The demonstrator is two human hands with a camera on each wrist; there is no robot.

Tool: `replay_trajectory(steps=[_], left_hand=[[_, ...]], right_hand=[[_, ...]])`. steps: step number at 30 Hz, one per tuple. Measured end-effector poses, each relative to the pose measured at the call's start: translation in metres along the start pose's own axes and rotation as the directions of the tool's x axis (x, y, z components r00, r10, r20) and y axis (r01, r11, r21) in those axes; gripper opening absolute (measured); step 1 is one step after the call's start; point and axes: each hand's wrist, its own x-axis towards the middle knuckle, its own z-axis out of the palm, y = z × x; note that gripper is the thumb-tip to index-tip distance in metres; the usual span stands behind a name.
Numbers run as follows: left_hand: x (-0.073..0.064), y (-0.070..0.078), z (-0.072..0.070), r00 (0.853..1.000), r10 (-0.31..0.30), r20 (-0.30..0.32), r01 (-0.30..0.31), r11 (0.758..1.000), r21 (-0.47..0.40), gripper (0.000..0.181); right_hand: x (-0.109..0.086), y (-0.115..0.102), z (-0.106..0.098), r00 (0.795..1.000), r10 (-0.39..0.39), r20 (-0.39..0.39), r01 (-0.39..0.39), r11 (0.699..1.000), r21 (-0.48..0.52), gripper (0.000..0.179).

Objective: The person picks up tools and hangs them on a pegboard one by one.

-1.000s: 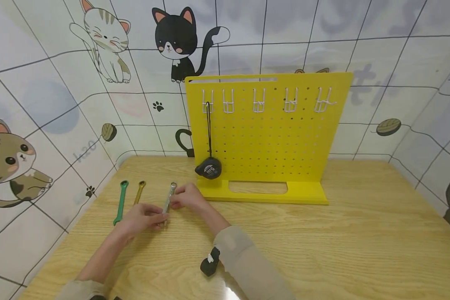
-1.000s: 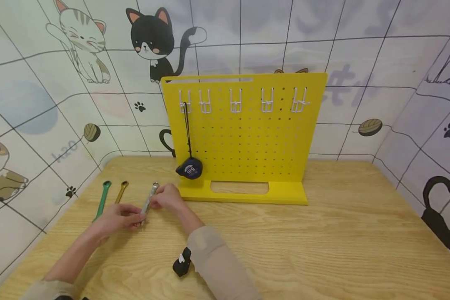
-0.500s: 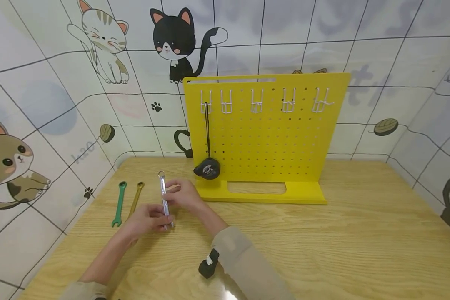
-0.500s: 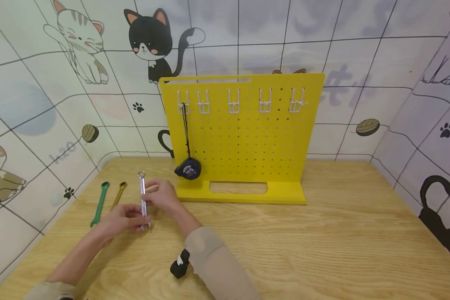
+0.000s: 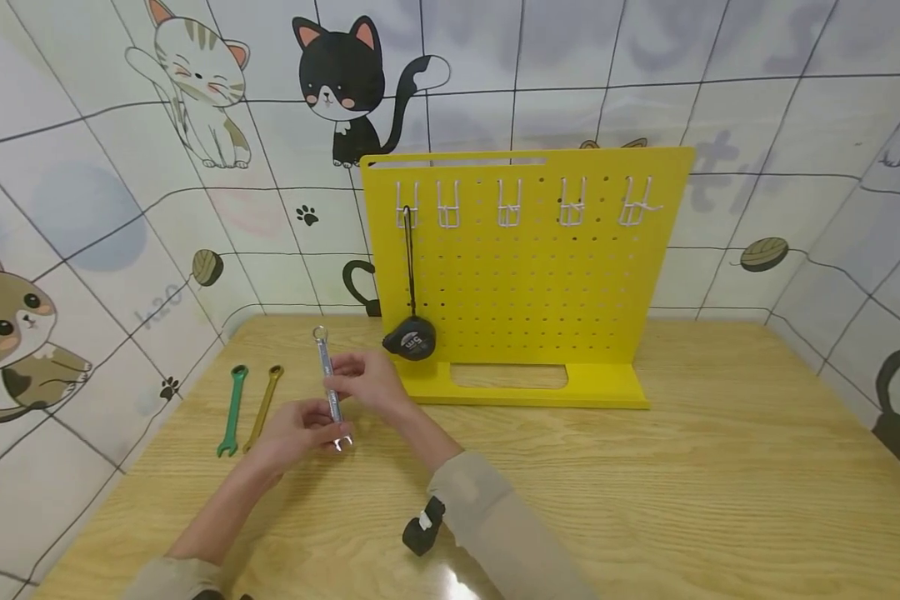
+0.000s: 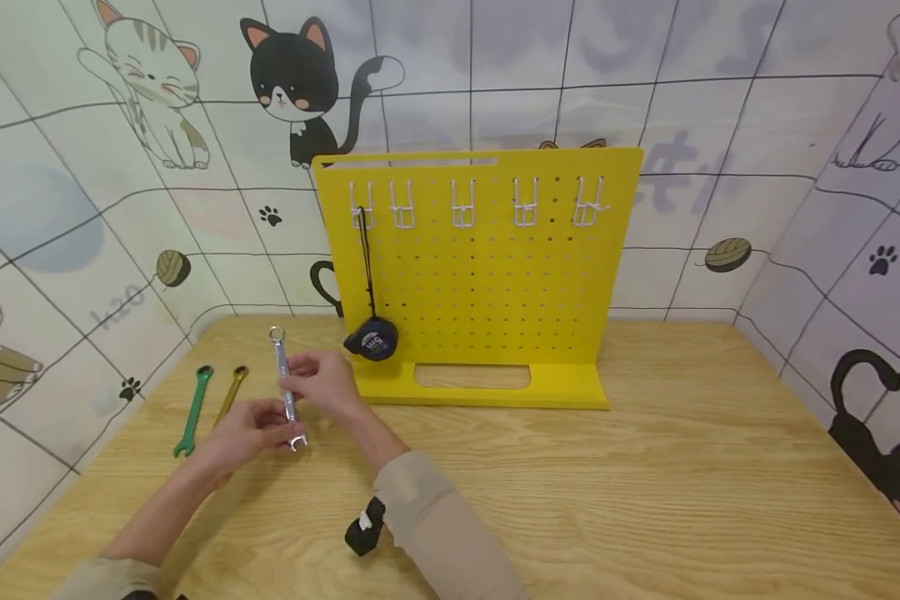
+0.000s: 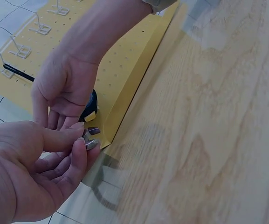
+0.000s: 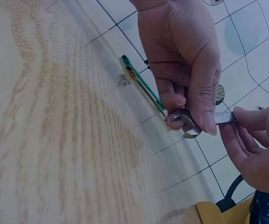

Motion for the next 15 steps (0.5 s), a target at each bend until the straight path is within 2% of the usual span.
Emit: replay_trajectory(steps=[9,15], left_hand=[[0.009,0.005,0.003,0.998,0.052,-0.023,-0.052,0.999,0.001,0.019],[0.013,0.009,0.007,0.996,0.080,-0.030,-0.080,0.997,0.023,0.018]], right_hand=[[-0.004,-0.012,-0.008,0.992,-0.117,-0.046,0.117,0.993,-0.005,0.020],[-0.007,-0.018,-0.013,0.980,-0.183,-0.082,0.182,0.983,-0.021,0.019]])
